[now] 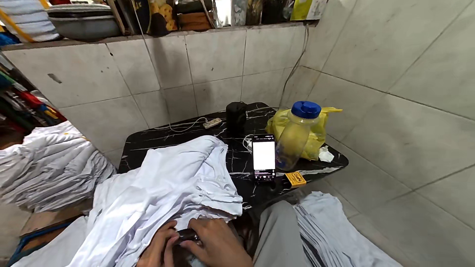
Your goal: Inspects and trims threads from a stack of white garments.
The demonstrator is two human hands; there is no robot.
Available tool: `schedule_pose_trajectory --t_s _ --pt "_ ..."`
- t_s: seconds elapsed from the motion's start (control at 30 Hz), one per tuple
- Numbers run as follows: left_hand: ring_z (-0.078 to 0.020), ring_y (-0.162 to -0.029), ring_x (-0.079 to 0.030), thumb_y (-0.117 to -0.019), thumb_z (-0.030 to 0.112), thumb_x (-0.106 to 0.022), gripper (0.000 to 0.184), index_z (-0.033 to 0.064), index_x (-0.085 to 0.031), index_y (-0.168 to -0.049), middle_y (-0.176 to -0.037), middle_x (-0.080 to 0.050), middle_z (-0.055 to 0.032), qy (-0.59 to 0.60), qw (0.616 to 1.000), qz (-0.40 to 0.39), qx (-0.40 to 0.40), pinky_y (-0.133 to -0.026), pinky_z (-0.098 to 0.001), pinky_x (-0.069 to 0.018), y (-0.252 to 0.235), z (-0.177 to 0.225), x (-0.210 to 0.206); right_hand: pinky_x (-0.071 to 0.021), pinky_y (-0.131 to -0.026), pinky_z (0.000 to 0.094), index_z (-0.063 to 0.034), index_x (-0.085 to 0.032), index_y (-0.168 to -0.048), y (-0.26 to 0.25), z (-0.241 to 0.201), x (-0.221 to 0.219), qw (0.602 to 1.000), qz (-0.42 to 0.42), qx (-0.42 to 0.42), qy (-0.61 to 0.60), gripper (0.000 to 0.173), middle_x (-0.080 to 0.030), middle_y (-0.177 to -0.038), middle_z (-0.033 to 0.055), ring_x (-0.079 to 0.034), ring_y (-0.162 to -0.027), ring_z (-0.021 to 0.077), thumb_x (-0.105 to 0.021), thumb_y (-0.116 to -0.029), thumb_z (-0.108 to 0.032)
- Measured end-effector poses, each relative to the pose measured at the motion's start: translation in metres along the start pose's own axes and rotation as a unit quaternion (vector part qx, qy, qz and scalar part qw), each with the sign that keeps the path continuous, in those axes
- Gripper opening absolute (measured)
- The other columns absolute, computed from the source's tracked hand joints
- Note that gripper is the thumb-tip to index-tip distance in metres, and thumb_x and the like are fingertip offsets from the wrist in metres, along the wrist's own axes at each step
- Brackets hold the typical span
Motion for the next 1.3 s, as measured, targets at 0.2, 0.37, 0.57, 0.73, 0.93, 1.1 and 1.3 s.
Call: schedule_pose_trajectory --t_s 0.2,0.37,0.57,0.73,0.93,1.1,1.3 --pt "-0.0127 -0.113 -0.065 -0.0997 0.012 -0.062 0.013 0.0015 -0.069 -0.095 -0.12 -0.065 -0.0197 0.015 1.0 0.004 -0.019 -0.099 -0.0224 -0.0522 -0.001 -0.001 0.004 -0.0549 -0.064 0.0517 -0.0083 -0.068 -0.104 -0.003 0.002 -0.012 0.999 0.031 0.027 0.035 0.038 -0.069 -0.081 0.0115 -0.07 -0.075 0.0307 -0.048 -0.1077 -0.04" --pt "-0.0077 -0.119 -0.062 -0.1017 0.025 -0.064 0.018 0.0077 -0.069 -0.096 -0.122 -0.065 -0.0083 0.065 0.996 -0.005 -0.058 -0.103 -0.0229 -0.0525 -0.003 -0.01 0.013 -0.0593 -0.057 0.0474 -0.011 -0.074 -0.105 -0.002 0.021 -0.008 0.972 0.227 -0.01 0.055 0.038 -0.072 -0.077 0.0052 -0.071 -0.066 0.0229 -0.06 -0.1003 -0.046" --pt "-0.0129 -0.116 -0.066 -0.0934 0.044 -0.073 0.039 0.009 -0.072 -0.11 -0.123 -0.069 -0.0086 0.065 0.993 -0.073 -0.073 -0.098 -0.0291 -0.058 -0.012 -0.024 0.034 -0.0588 -0.058 0.0502 -0.0103 -0.074 -0.112 -0.004 0.026 -0.009 0.964 0.259 -0.029 0.051 0.03 -0.074 -0.079 0.0052 -0.071 -0.066 0.024 -0.073 -0.0883 -0.028" --pt "-0.0086 -0.1 -0.071 -0.0998 0.02 -0.066 0.016 0.0077 -0.074 -0.107 -0.11 -0.073 -0.0064 -0.003 0.998 0.011 -0.06 -0.087 -0.0228 -0.0602 -0.022 -0.026 0.024 -0.0581 -0.056 0.0483 -0.0125 -0.074 -0.112 -0.005 0.028 -0.01 0.96 0.269 -0.034 0.064 0.029 -0.073 -0.077 0.003 -0.071 -0.064 0.0229 -0.074 -0.0857 -0.026" --pt "-0.0181 -0.089 -0.07 -0.0987 0.032 -0.064 0.024 0.0145 -0.075 -0.111 -0.103 -0.07 -0.0089 -0.145 0.989 0.011 -0.027 -0.079 -0.0332 -0.0605 -0.013 -0.013 -0.002 -0.0581 -0.056 0.0475 -0.0128 -0.073 -0.111 -0.005 0.025 -0.008 0.962 0.259 -0.047 0.075 0.029 -0.072 -0.076 0.0032 -0.07 -0.064 0.0227 -0.075 -0.0845 -0.025" --pt "-0.0387 -0.1 -0.069 -0.0969 0.054 -0.061 0.052 0.0045 -0.074 -0.107 -0.11 -0.071 -0.0186 -0.217 0.973 -0.038 0.069 -0.077 -0.0541 -0.0574 0.013 0.012 -0.032 -0.059 -0.06 0.0518 -0.0097 -0.074 -0.114 -0.004 0.021 -0.008 0.962 0.252 -0.073 0.081 0.034 -0.074 -0.081 0.0076 -0.073 -0.069 0.0278 -0.076 -0.0822 -0.02" --pt "-0.0496 -0.123 -0.055 -0.093 0.03 -0.071 0.032 0.0009 -0.074 -0.106 -0.124 -0.065 -0.0243 -0.057 0.995 -0.046 0.065 -0.104 -0.0674 -0.0387 0.028 0.007 -0.054 -0.0572 -0.059 0.0533 -0.0118 -0.067 -0.124 0.0 0.01 -0.002 0.968 0.19 -0.115 0.113 0.048 -0.074 -0.085 0.0095 -0.072 -0.069 0.0317 -0.078 -0.0774 -0.013"
Point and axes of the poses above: each hand's wrist, its own y-axis away from the middle knuckle, its own x-axis out of the back of the hand, z = x × y, the point moved 3 cm from there along -y, towards the middle knuckle
